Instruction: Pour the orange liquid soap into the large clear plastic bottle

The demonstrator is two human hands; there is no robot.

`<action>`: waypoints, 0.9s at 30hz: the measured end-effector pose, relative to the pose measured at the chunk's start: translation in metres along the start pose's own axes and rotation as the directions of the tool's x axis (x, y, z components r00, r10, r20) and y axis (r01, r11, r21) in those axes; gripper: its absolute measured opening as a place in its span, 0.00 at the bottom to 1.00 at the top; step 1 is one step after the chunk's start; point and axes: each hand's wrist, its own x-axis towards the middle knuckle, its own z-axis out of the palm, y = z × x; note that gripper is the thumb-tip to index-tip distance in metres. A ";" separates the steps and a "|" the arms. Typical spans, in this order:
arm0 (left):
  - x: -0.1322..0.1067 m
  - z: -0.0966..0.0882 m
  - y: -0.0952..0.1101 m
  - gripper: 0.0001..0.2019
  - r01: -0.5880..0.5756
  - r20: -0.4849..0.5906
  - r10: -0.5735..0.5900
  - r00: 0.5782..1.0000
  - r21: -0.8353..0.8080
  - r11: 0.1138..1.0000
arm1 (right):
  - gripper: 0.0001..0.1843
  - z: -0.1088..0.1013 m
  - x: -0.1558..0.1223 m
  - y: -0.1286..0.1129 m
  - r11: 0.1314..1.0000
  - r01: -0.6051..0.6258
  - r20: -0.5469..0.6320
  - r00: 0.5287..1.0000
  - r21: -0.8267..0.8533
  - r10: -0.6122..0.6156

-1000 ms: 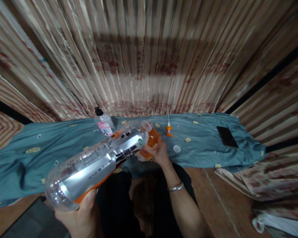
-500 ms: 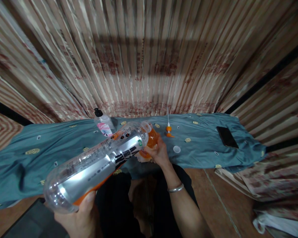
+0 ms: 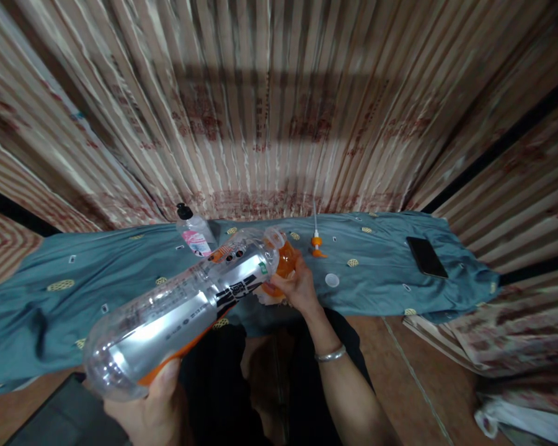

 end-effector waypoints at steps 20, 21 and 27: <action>-0.002 0.003 0.007 0.29 0.018 0.017 -0.018 1.000 -0.024 1.000 | 0.35 -0.001 -0.001 -0.005 0.999 -0.013 0.012 1.000 0.031 0.013; -0.002 0.005 0.009 0.29 0.018 0.017 -0.018 1.000 -0.023 1.000 | 0.34 -0.001 0.000 -0.004 1.000 -0.012 0.011 1.000 0.023 0.011; -0.001 0.009 0.013 0.28 0.002 0.013 -0.002 1.000 -0.011 1.000 | 0.35 0.001 0.000 -0.001 0.999 -0.011 -0.009 1.000 0.034 0.011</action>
